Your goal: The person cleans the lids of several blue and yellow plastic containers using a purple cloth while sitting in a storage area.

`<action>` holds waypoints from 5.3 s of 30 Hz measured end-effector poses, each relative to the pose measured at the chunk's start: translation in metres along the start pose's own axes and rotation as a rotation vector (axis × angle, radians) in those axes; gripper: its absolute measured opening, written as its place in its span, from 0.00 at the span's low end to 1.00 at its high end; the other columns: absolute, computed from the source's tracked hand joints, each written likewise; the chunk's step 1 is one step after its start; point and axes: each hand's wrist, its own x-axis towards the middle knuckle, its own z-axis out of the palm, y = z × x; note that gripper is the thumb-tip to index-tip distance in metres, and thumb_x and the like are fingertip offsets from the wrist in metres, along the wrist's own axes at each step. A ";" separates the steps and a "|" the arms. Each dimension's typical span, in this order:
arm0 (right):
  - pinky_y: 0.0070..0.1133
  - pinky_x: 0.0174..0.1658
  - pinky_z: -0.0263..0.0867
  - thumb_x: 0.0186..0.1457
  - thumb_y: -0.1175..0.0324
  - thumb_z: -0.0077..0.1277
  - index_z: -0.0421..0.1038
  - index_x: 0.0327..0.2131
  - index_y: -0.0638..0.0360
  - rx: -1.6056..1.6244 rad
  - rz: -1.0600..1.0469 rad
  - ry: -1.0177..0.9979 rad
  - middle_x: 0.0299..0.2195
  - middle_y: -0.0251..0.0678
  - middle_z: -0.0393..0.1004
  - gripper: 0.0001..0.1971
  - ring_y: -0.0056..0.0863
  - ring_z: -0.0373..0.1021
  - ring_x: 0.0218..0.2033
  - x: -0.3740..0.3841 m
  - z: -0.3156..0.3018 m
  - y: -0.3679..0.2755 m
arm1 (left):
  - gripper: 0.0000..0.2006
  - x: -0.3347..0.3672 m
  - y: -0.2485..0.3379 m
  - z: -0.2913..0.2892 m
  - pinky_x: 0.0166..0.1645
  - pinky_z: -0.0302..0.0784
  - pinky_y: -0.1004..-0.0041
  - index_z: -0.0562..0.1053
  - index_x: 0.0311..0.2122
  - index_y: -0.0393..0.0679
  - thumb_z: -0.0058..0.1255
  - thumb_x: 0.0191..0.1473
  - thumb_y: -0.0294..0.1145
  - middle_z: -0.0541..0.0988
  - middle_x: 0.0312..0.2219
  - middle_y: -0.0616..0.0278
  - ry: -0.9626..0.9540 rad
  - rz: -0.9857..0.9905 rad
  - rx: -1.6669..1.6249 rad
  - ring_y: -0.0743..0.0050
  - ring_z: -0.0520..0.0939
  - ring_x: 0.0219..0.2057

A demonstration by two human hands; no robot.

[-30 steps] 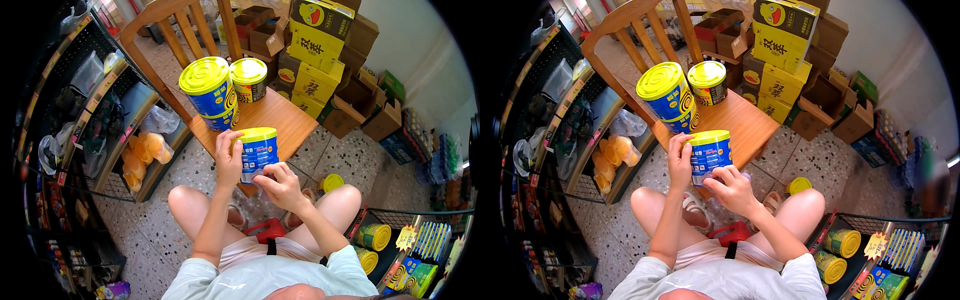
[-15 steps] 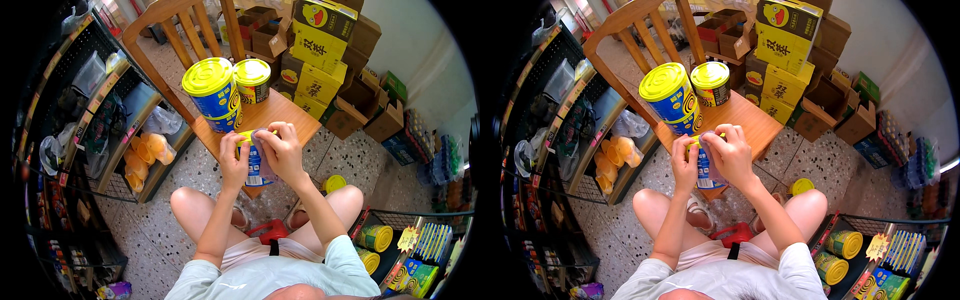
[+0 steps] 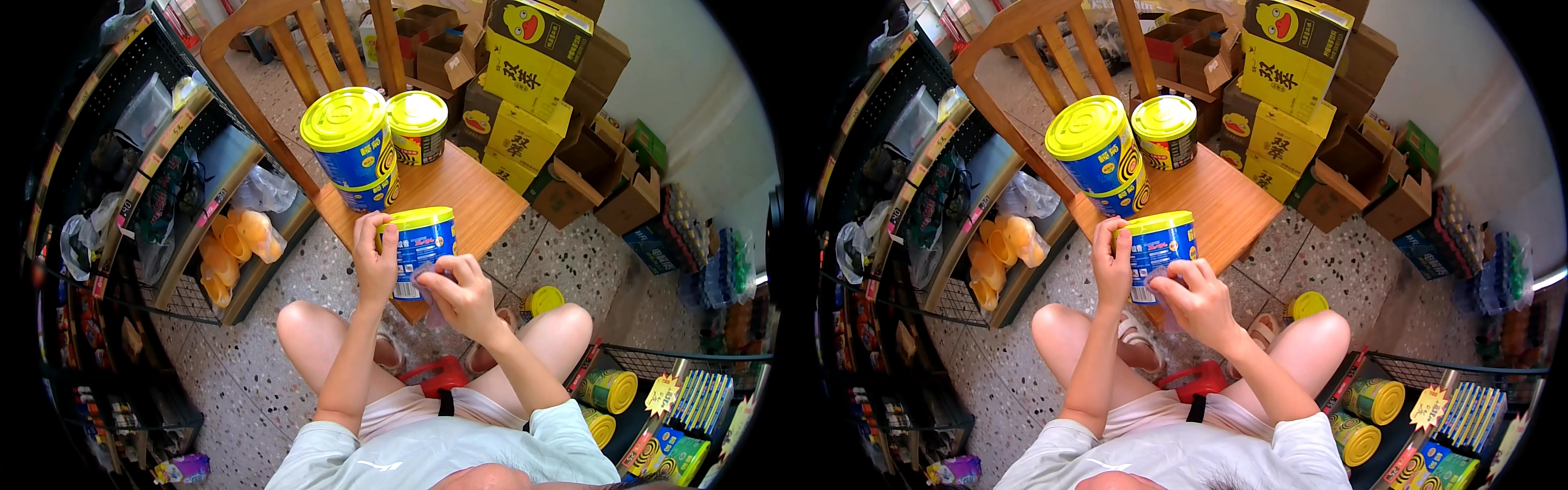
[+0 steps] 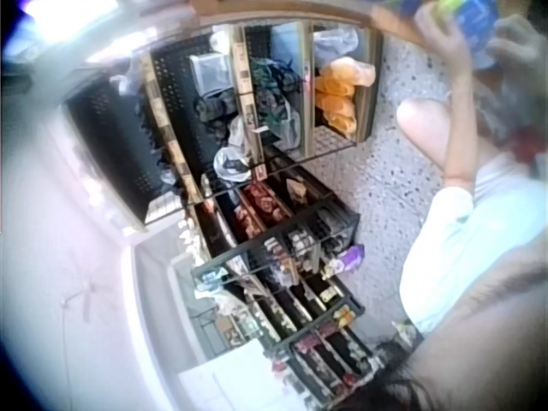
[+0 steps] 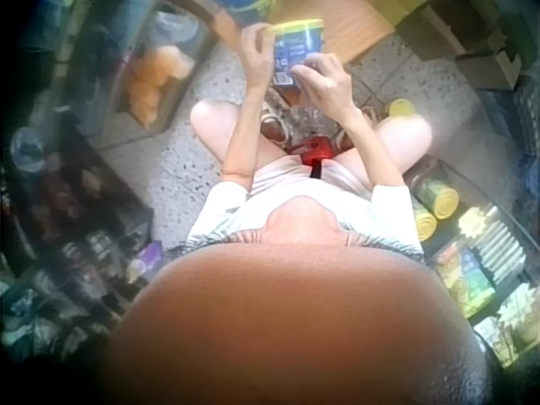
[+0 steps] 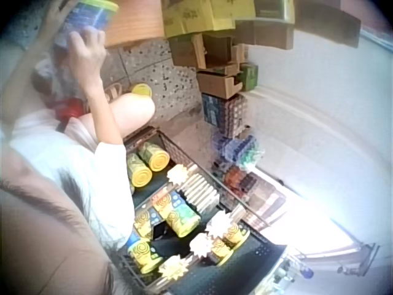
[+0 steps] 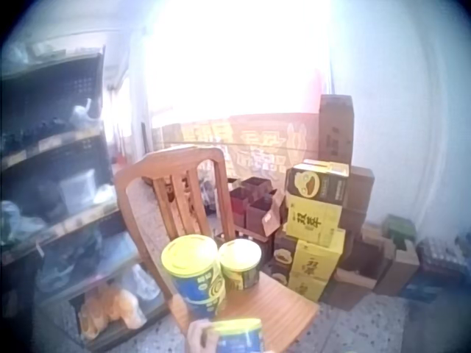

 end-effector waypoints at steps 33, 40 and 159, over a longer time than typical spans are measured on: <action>0.28 0.35 0.69 0.47 0.75 0.59 0.78 0.35 0.51 0.112 0.064 0.083 0.34 0.35 0.71 0.10 0.36 0.69 0.34 0.001 0.005 0.008 | 0.09 0.009 0.010 -0.009 0.53 0.69 0.66 0.75 0.36 0.38 0.53 0.59 0.34 0.77 0.36 0.55 -0.045 0.108 0.057 0.58 0.78 0.41; 0.29 0.36 0.69 0.49 0.75 0.57 0.78 0.35 0.53 0.078 0.057 0.138 0.34 0.36 0.71 0.08 0.37 0.69 0.36 0.045 0.016 0.021 | 0.08 0.012 0.008 -0.012 0.50 0.70 0.70 0.75 0.36 0.37 0.51 0.61 0.32 0.77 0.38 0.56 -0.103 0.123 0.067 0.64 0.78 0.43; 0.26 0.32 0.71 0.42 0.73 0.61 0.76 0.38 0.52 0.005 -0.164 0.030 0.35 0.31 0.73 0.15 0.32 0.71 0.33 -0.034 -0.007 0.000 | 0.10 0.008 0.010 0.004 0.44 0.73 0.70 0.76 0.33 0.36 0.51 0.61 0.33 0.78 0.32 0.56 -0.185 0.106 -0.093 0.63 0.80 0.37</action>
